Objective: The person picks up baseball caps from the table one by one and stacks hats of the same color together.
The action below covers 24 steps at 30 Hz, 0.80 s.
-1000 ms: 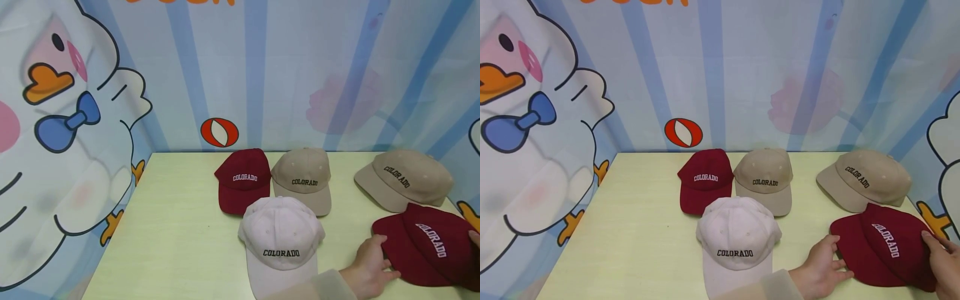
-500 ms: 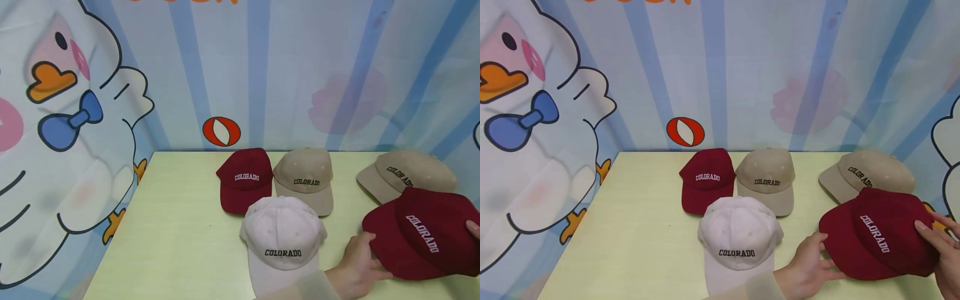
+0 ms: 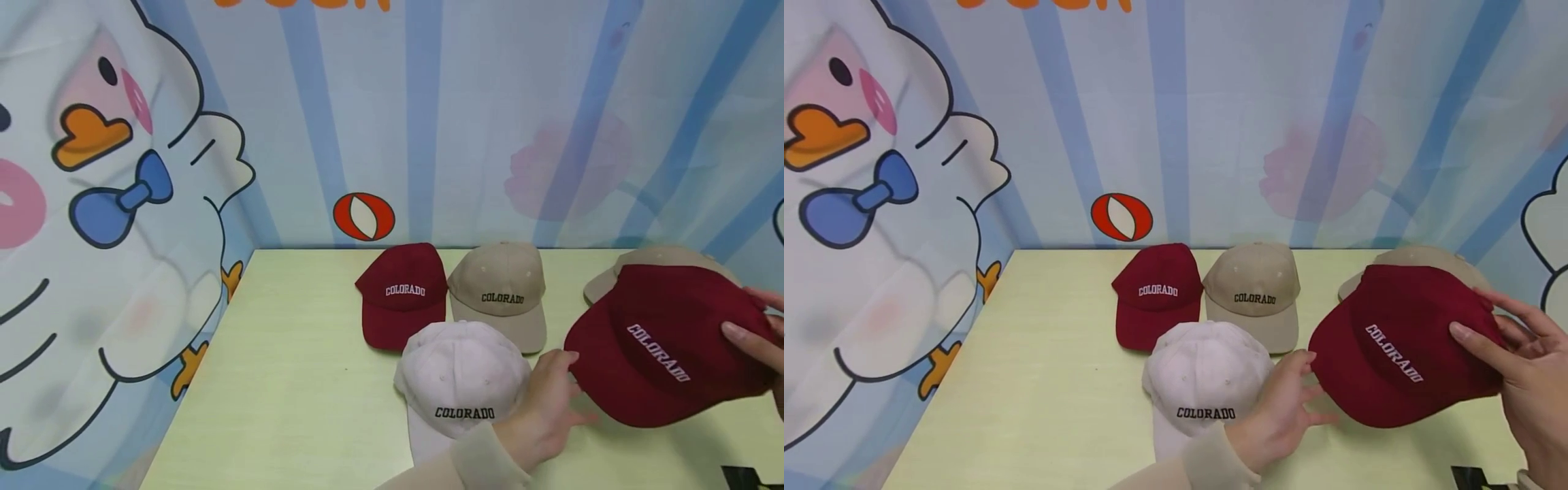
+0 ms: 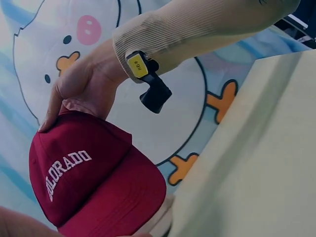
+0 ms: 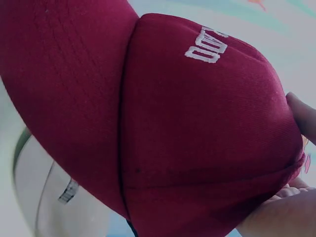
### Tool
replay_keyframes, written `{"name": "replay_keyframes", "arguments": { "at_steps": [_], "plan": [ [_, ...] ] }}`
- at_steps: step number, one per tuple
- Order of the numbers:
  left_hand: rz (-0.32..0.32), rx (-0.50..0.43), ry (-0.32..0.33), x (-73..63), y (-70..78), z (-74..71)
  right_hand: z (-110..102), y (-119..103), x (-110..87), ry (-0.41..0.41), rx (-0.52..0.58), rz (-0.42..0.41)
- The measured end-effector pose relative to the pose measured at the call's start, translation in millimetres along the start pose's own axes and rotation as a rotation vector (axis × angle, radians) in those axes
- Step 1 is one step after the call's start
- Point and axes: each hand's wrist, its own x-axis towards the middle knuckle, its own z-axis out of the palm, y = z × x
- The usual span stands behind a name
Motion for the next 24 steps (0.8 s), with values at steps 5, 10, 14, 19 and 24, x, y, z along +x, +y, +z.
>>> {"name": "replay_keyframes", "arguments": {
  "at_steps": [5, 10, 14, 19, 24],
  "plan": [
    [0.052, 0.009, -0.051, -8.5, 29.2, -9.9, 25.9, -45.0, -2.8, 0.003, 0.284, -0.093],
    [0.155, 0.093, -0.106, -12.4, 61.1, -29.1, 50.8, -76.0, 3.2, -0.026, 0.418, -0.174],
    [0.244, 0.155, -0.132, -10.1, 85.4, -49.4, 68.6, -97.0, 12.6, -0.092, 0.477, -0.134],
    [0.361, 0.257, -0.14, -7.9, 120.1, -73.8, 93.4, -123.9, 26.7, -0.225, 0.469, -0.083],
    [0.484, 0.39, -0.13, -2.8, 154.8, -96.6, 116.9, -146.7, 42.1, -0.362, 0.393, -0.071]
  ]
}}
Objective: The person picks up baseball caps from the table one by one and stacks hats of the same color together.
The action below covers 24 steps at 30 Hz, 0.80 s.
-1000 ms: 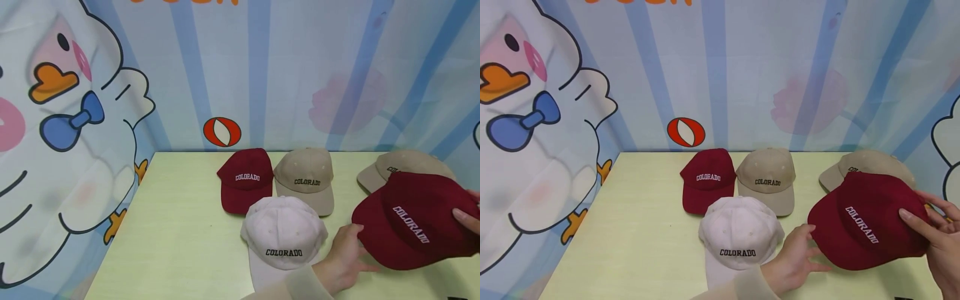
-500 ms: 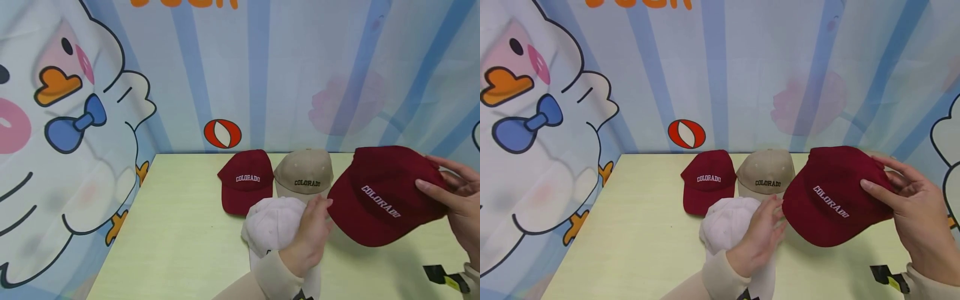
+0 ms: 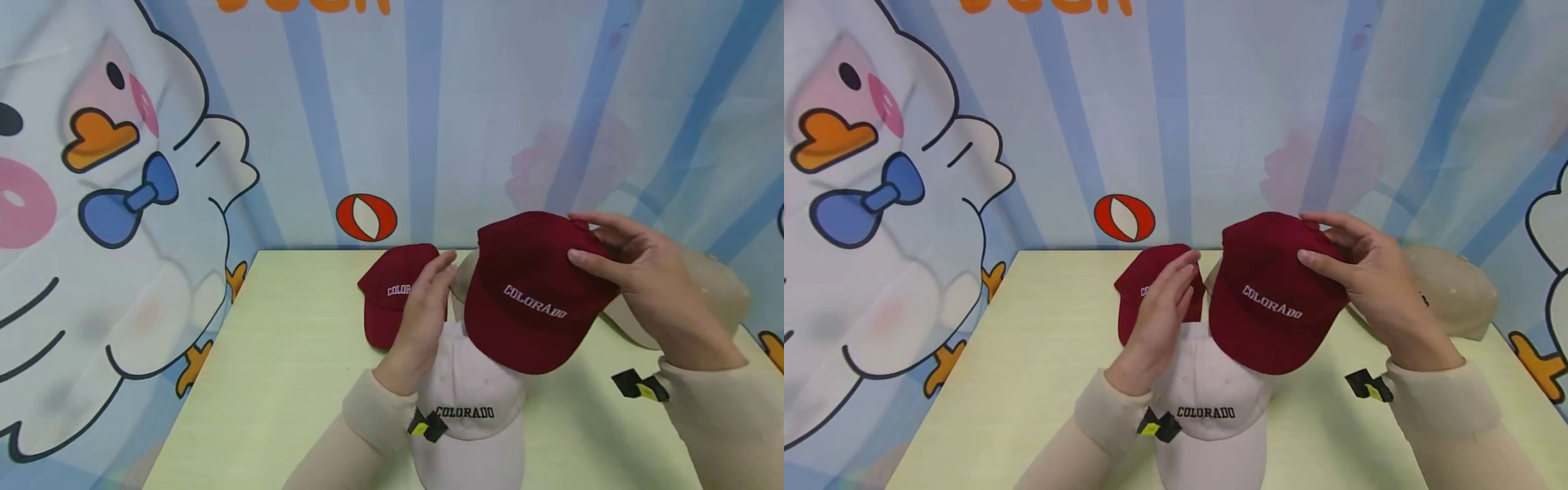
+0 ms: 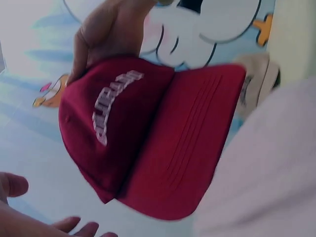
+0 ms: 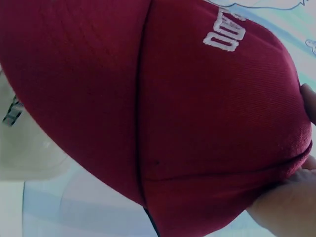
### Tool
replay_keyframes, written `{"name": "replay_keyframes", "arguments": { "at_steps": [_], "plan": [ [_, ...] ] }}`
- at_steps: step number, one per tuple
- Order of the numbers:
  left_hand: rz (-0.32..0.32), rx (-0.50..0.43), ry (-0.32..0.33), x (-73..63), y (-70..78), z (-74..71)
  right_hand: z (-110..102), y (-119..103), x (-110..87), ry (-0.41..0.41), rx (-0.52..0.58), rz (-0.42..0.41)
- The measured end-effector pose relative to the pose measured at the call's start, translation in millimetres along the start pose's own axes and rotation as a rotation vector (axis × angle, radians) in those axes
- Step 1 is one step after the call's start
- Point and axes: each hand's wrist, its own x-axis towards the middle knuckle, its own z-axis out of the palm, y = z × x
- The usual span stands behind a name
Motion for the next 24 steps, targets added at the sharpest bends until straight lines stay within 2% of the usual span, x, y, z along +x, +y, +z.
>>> {"name": "replay_keyframes", "arguments": {
  "at_steps": [6, 12, 15, 18, 21, 24],
  "plan": [
    [0.105, 0.208, -0.021, 16.1, 20.7, -27.7, 21.1, -18.8, 21.8, -0.099, -0.13, -0.033],
    [0.236, 0.372, -0.067, 30.6, 46.4, -40.5, 52.4, -38.4, 40.3, -0.2, -0.201, -0.08],
    [0.307, 0.452, -0.097, 38.3, 58.0, -45.6, 70.1, -43.2, 50.8, -0.238, -0.224, -0.134],
    [0.363, 0.549, -0.076, 45.8, 66.0, -52.5, 85.0, -44.2, 63.4, -0.261, -0.235, -0.205],
    [0.414, 0.625, -0.021, 53.2, 69.5, -62.4, 96.3, -42.4, 75.5, -0.27, -0.255, -0.259],
    [0.461, 0.645, 0.018, 61.0, 70.3, -73.5, 104.5, -37.9, 85.9, -0.277, -0.272, -0.296]
  ]
}}
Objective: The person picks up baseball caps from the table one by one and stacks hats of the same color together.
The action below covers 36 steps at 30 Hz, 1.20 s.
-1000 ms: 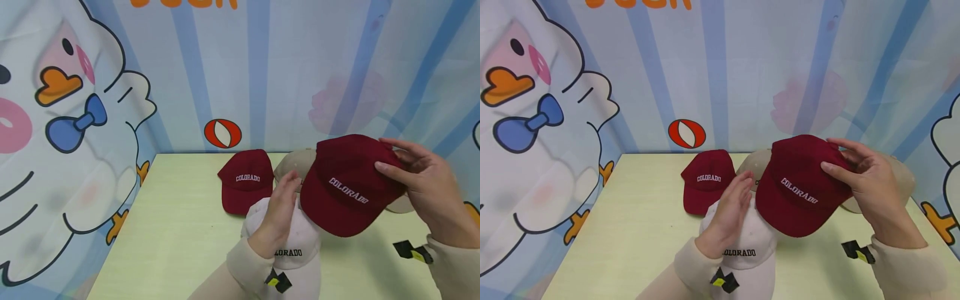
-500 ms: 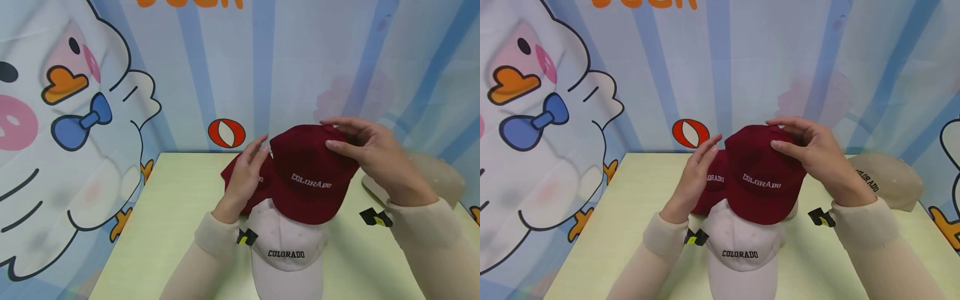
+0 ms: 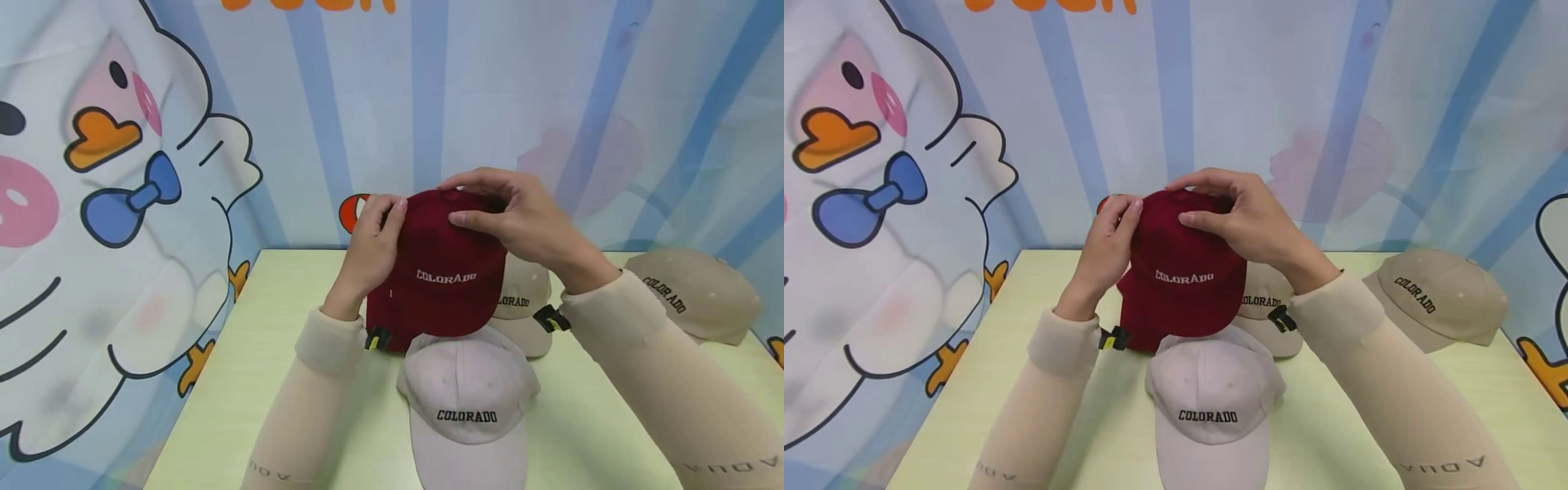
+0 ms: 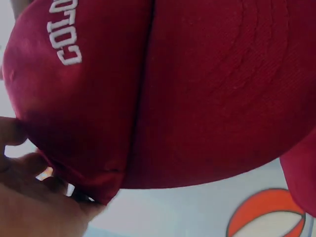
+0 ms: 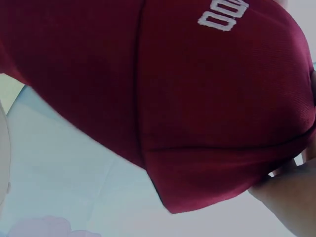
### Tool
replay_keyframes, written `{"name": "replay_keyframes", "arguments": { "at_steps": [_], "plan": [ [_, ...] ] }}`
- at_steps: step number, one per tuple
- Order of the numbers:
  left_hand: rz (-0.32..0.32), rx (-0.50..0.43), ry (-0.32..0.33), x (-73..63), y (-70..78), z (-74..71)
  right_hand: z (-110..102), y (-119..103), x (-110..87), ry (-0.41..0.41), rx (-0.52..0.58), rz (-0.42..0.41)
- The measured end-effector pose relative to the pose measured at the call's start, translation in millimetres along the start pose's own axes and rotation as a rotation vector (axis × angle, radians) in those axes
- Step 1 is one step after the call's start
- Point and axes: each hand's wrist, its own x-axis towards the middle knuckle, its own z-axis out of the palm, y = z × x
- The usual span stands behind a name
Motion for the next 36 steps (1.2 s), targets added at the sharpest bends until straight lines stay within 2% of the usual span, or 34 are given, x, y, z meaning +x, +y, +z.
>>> {"name": "replay_keyframes", "arguments": {
  "at_steps": [6, 10, 18, 24, 30, 36],
  "plan": [
    [0.074, 0.002, 0.069, 12.0, -19.5, -12.0, 8.5, 15.6, 17.1, -0.024, 0.02, -0.057],
    [0.084, 0.04, 0.106, 16.1, -33.0, -16.2, 14.6, 32.3, 24.0, -0.031, 0.042, -0.036],
    [0.016, 0.121, 0.103, 16.4, -66.0, -16.6, 29.4, 65.0, 29.7, -0.027, 0.051, 0.101],
    [-0.09, 0.153, 0.051, 12.2, -91.4, -14.8, 40.6, 83.8, 30.6, -0.062, 0.058, 0.203],
    [-0.179, 0.122, 0.006, 7.4, -113.6, -13.5, 48.2, 96.2, 32.1, -0.11, 0.019, 0.334],
    [-0.298, 0.039, -0.006, 1.5, -136.1, -10.1, 47.8, 107.8, 31.6, -0.148, -0.107, 0.409]
  ]
}}
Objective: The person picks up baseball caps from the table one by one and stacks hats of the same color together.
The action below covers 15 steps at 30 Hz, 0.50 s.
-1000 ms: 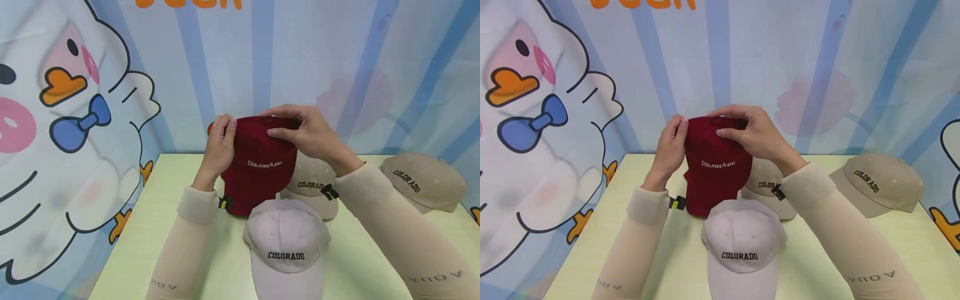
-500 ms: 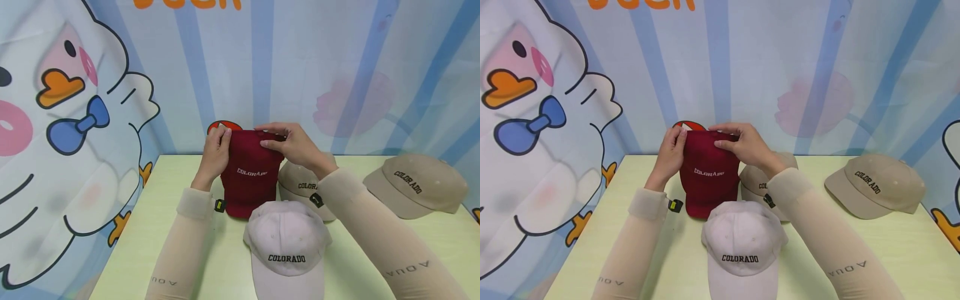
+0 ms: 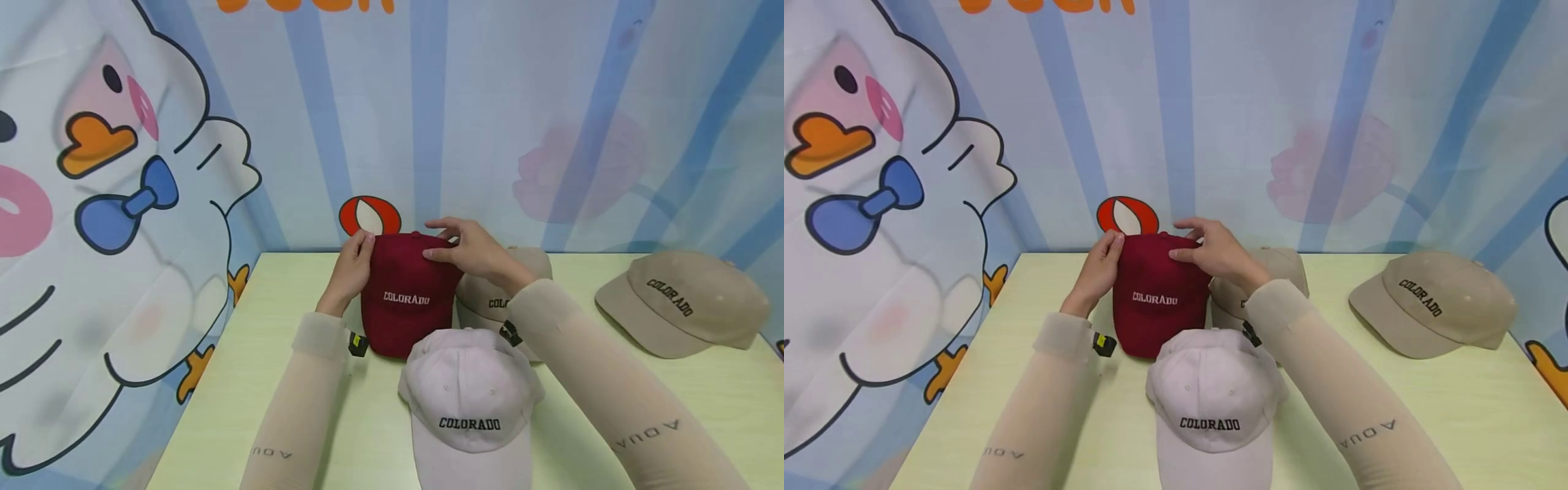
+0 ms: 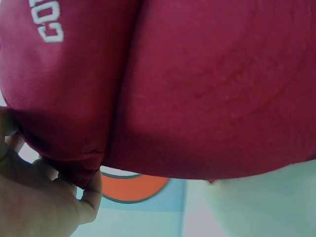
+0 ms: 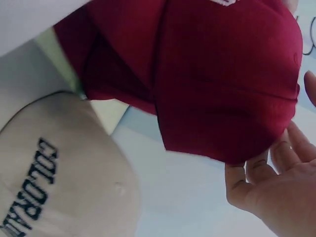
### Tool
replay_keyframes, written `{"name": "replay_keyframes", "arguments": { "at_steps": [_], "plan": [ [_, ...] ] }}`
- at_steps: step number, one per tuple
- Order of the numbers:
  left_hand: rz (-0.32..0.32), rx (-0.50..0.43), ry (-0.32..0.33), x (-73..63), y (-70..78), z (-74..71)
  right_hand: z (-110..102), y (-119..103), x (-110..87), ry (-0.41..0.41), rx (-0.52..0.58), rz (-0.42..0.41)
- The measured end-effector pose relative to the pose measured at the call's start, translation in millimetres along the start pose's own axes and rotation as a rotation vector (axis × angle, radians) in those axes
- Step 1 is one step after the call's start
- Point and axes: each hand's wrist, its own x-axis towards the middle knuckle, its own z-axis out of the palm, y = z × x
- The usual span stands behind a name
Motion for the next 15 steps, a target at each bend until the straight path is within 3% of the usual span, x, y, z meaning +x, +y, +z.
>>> {"name": "replay_keyframes", "arguments": {
  "at_steps": [3, 7, 11, 15],
  "plan": [
    [-0.031, -0.034, -0.011, 0.4, -11.6, 2.7, 0.8, 9.1, 1.1, -0.026, -0.033, 0.02],
    [-0.078, -0.009, -0.002, 0.2, -24.1, 4.8, 3.1, 21.3, 1.1, -0.071, -0.029, 0.045],
    [-0.134, 0.078, 0.024, -0.3, -32.4, 7.2, 6.1, 30.2, -0.1, -0.088, -0.038, 0.053],
    [-0.187, 0.18, 0.039, -2.9, -37.5, 10.8, 9.1, 36.5, -1.5, -0.093, -0.116, 0.048]
  ]
}}
